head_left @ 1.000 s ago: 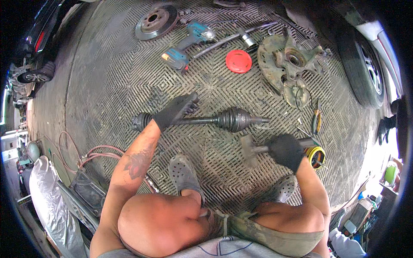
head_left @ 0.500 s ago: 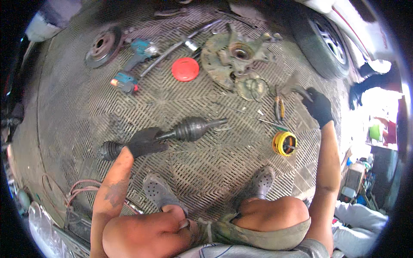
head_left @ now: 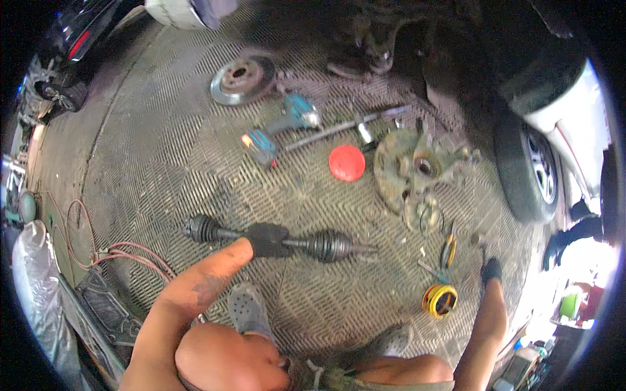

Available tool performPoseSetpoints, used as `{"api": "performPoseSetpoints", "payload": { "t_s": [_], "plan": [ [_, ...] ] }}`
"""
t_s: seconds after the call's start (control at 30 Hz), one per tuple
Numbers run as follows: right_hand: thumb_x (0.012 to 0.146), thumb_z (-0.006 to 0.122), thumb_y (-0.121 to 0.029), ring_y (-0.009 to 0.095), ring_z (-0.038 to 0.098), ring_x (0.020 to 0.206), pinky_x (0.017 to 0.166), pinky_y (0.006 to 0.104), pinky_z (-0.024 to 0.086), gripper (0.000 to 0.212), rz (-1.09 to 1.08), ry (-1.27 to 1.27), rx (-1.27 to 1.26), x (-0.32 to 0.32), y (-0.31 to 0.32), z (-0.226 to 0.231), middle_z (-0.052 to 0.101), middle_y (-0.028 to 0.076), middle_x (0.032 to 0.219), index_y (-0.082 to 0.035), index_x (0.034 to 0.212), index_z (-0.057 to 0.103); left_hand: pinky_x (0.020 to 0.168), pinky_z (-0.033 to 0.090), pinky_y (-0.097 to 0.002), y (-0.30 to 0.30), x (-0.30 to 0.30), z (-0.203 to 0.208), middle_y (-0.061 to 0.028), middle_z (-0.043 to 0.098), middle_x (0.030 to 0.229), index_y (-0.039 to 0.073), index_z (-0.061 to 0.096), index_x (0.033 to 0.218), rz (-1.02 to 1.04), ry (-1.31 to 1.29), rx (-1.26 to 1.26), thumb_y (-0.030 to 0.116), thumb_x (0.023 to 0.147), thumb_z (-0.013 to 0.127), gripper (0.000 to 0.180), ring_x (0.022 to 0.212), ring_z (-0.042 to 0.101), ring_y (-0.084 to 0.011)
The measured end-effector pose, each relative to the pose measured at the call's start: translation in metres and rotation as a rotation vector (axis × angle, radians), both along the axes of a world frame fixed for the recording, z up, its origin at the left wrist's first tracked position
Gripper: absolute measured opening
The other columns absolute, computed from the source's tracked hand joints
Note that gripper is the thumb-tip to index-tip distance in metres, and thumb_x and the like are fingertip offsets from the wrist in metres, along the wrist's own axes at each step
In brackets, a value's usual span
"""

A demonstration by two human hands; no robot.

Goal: The person walks through a garage and then works on a driveshaft on the floor, using pliers and a screwdriver to remove a clip and manipulate the shaft. The person handles the driveshaft and tools directly on a rubber mat.

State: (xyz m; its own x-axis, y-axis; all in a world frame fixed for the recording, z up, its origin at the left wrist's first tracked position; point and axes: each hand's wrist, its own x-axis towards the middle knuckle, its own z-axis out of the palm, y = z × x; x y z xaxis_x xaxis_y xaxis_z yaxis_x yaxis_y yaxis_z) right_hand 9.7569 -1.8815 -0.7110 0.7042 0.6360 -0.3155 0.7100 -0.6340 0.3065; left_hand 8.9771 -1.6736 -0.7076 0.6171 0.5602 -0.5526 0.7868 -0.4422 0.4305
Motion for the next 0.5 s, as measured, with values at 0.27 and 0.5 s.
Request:
{"api": "performPoseSetpoints", "payload": {
  "t_s": [0.27, 0.5],
  "plan": [
    [0.087, 0.062, -0.023, 0.043, 0.064, 0.083, 0.074, 0.0536, 0.05, 0.021, 0.714, 0.048, 0.618, -0.197, 0.074, 0.066, 0.067, 0.021, 0.086, -0.005, 0.096, 0.069, 0.073, 0.057, -0.0458, -0.065, -0.001, 0.059, -0.012, 0.07, 0.084, 0.008, 0.069, 0.101, 0.455, -0.496, 0.241, 0.055, 0.091, 0.071, 0.048, 0.073, 0.069, -0.0307],
    [0.084, 0.076, -0.033, 0.042, 0.06, 0.109, 0.095, 0.0507, 0.05, 0.054, 1.132, 0.669, 0.335, -0.421, 0.094, 0.031, 0.064, 0.021, 0.117, -0.009, 0.13, 0.062, 0.073, 0.059, -0.0394, -0.105, -0.044, -0.028, -0.0078, 0.07, 0.094, 0.01, 0.065, 0.108, 1.8, -1.263, -1.024, 0.047, 0.1, 0.065, 0.038, 0.083, 0.07, -0.0253]
  ]
}}
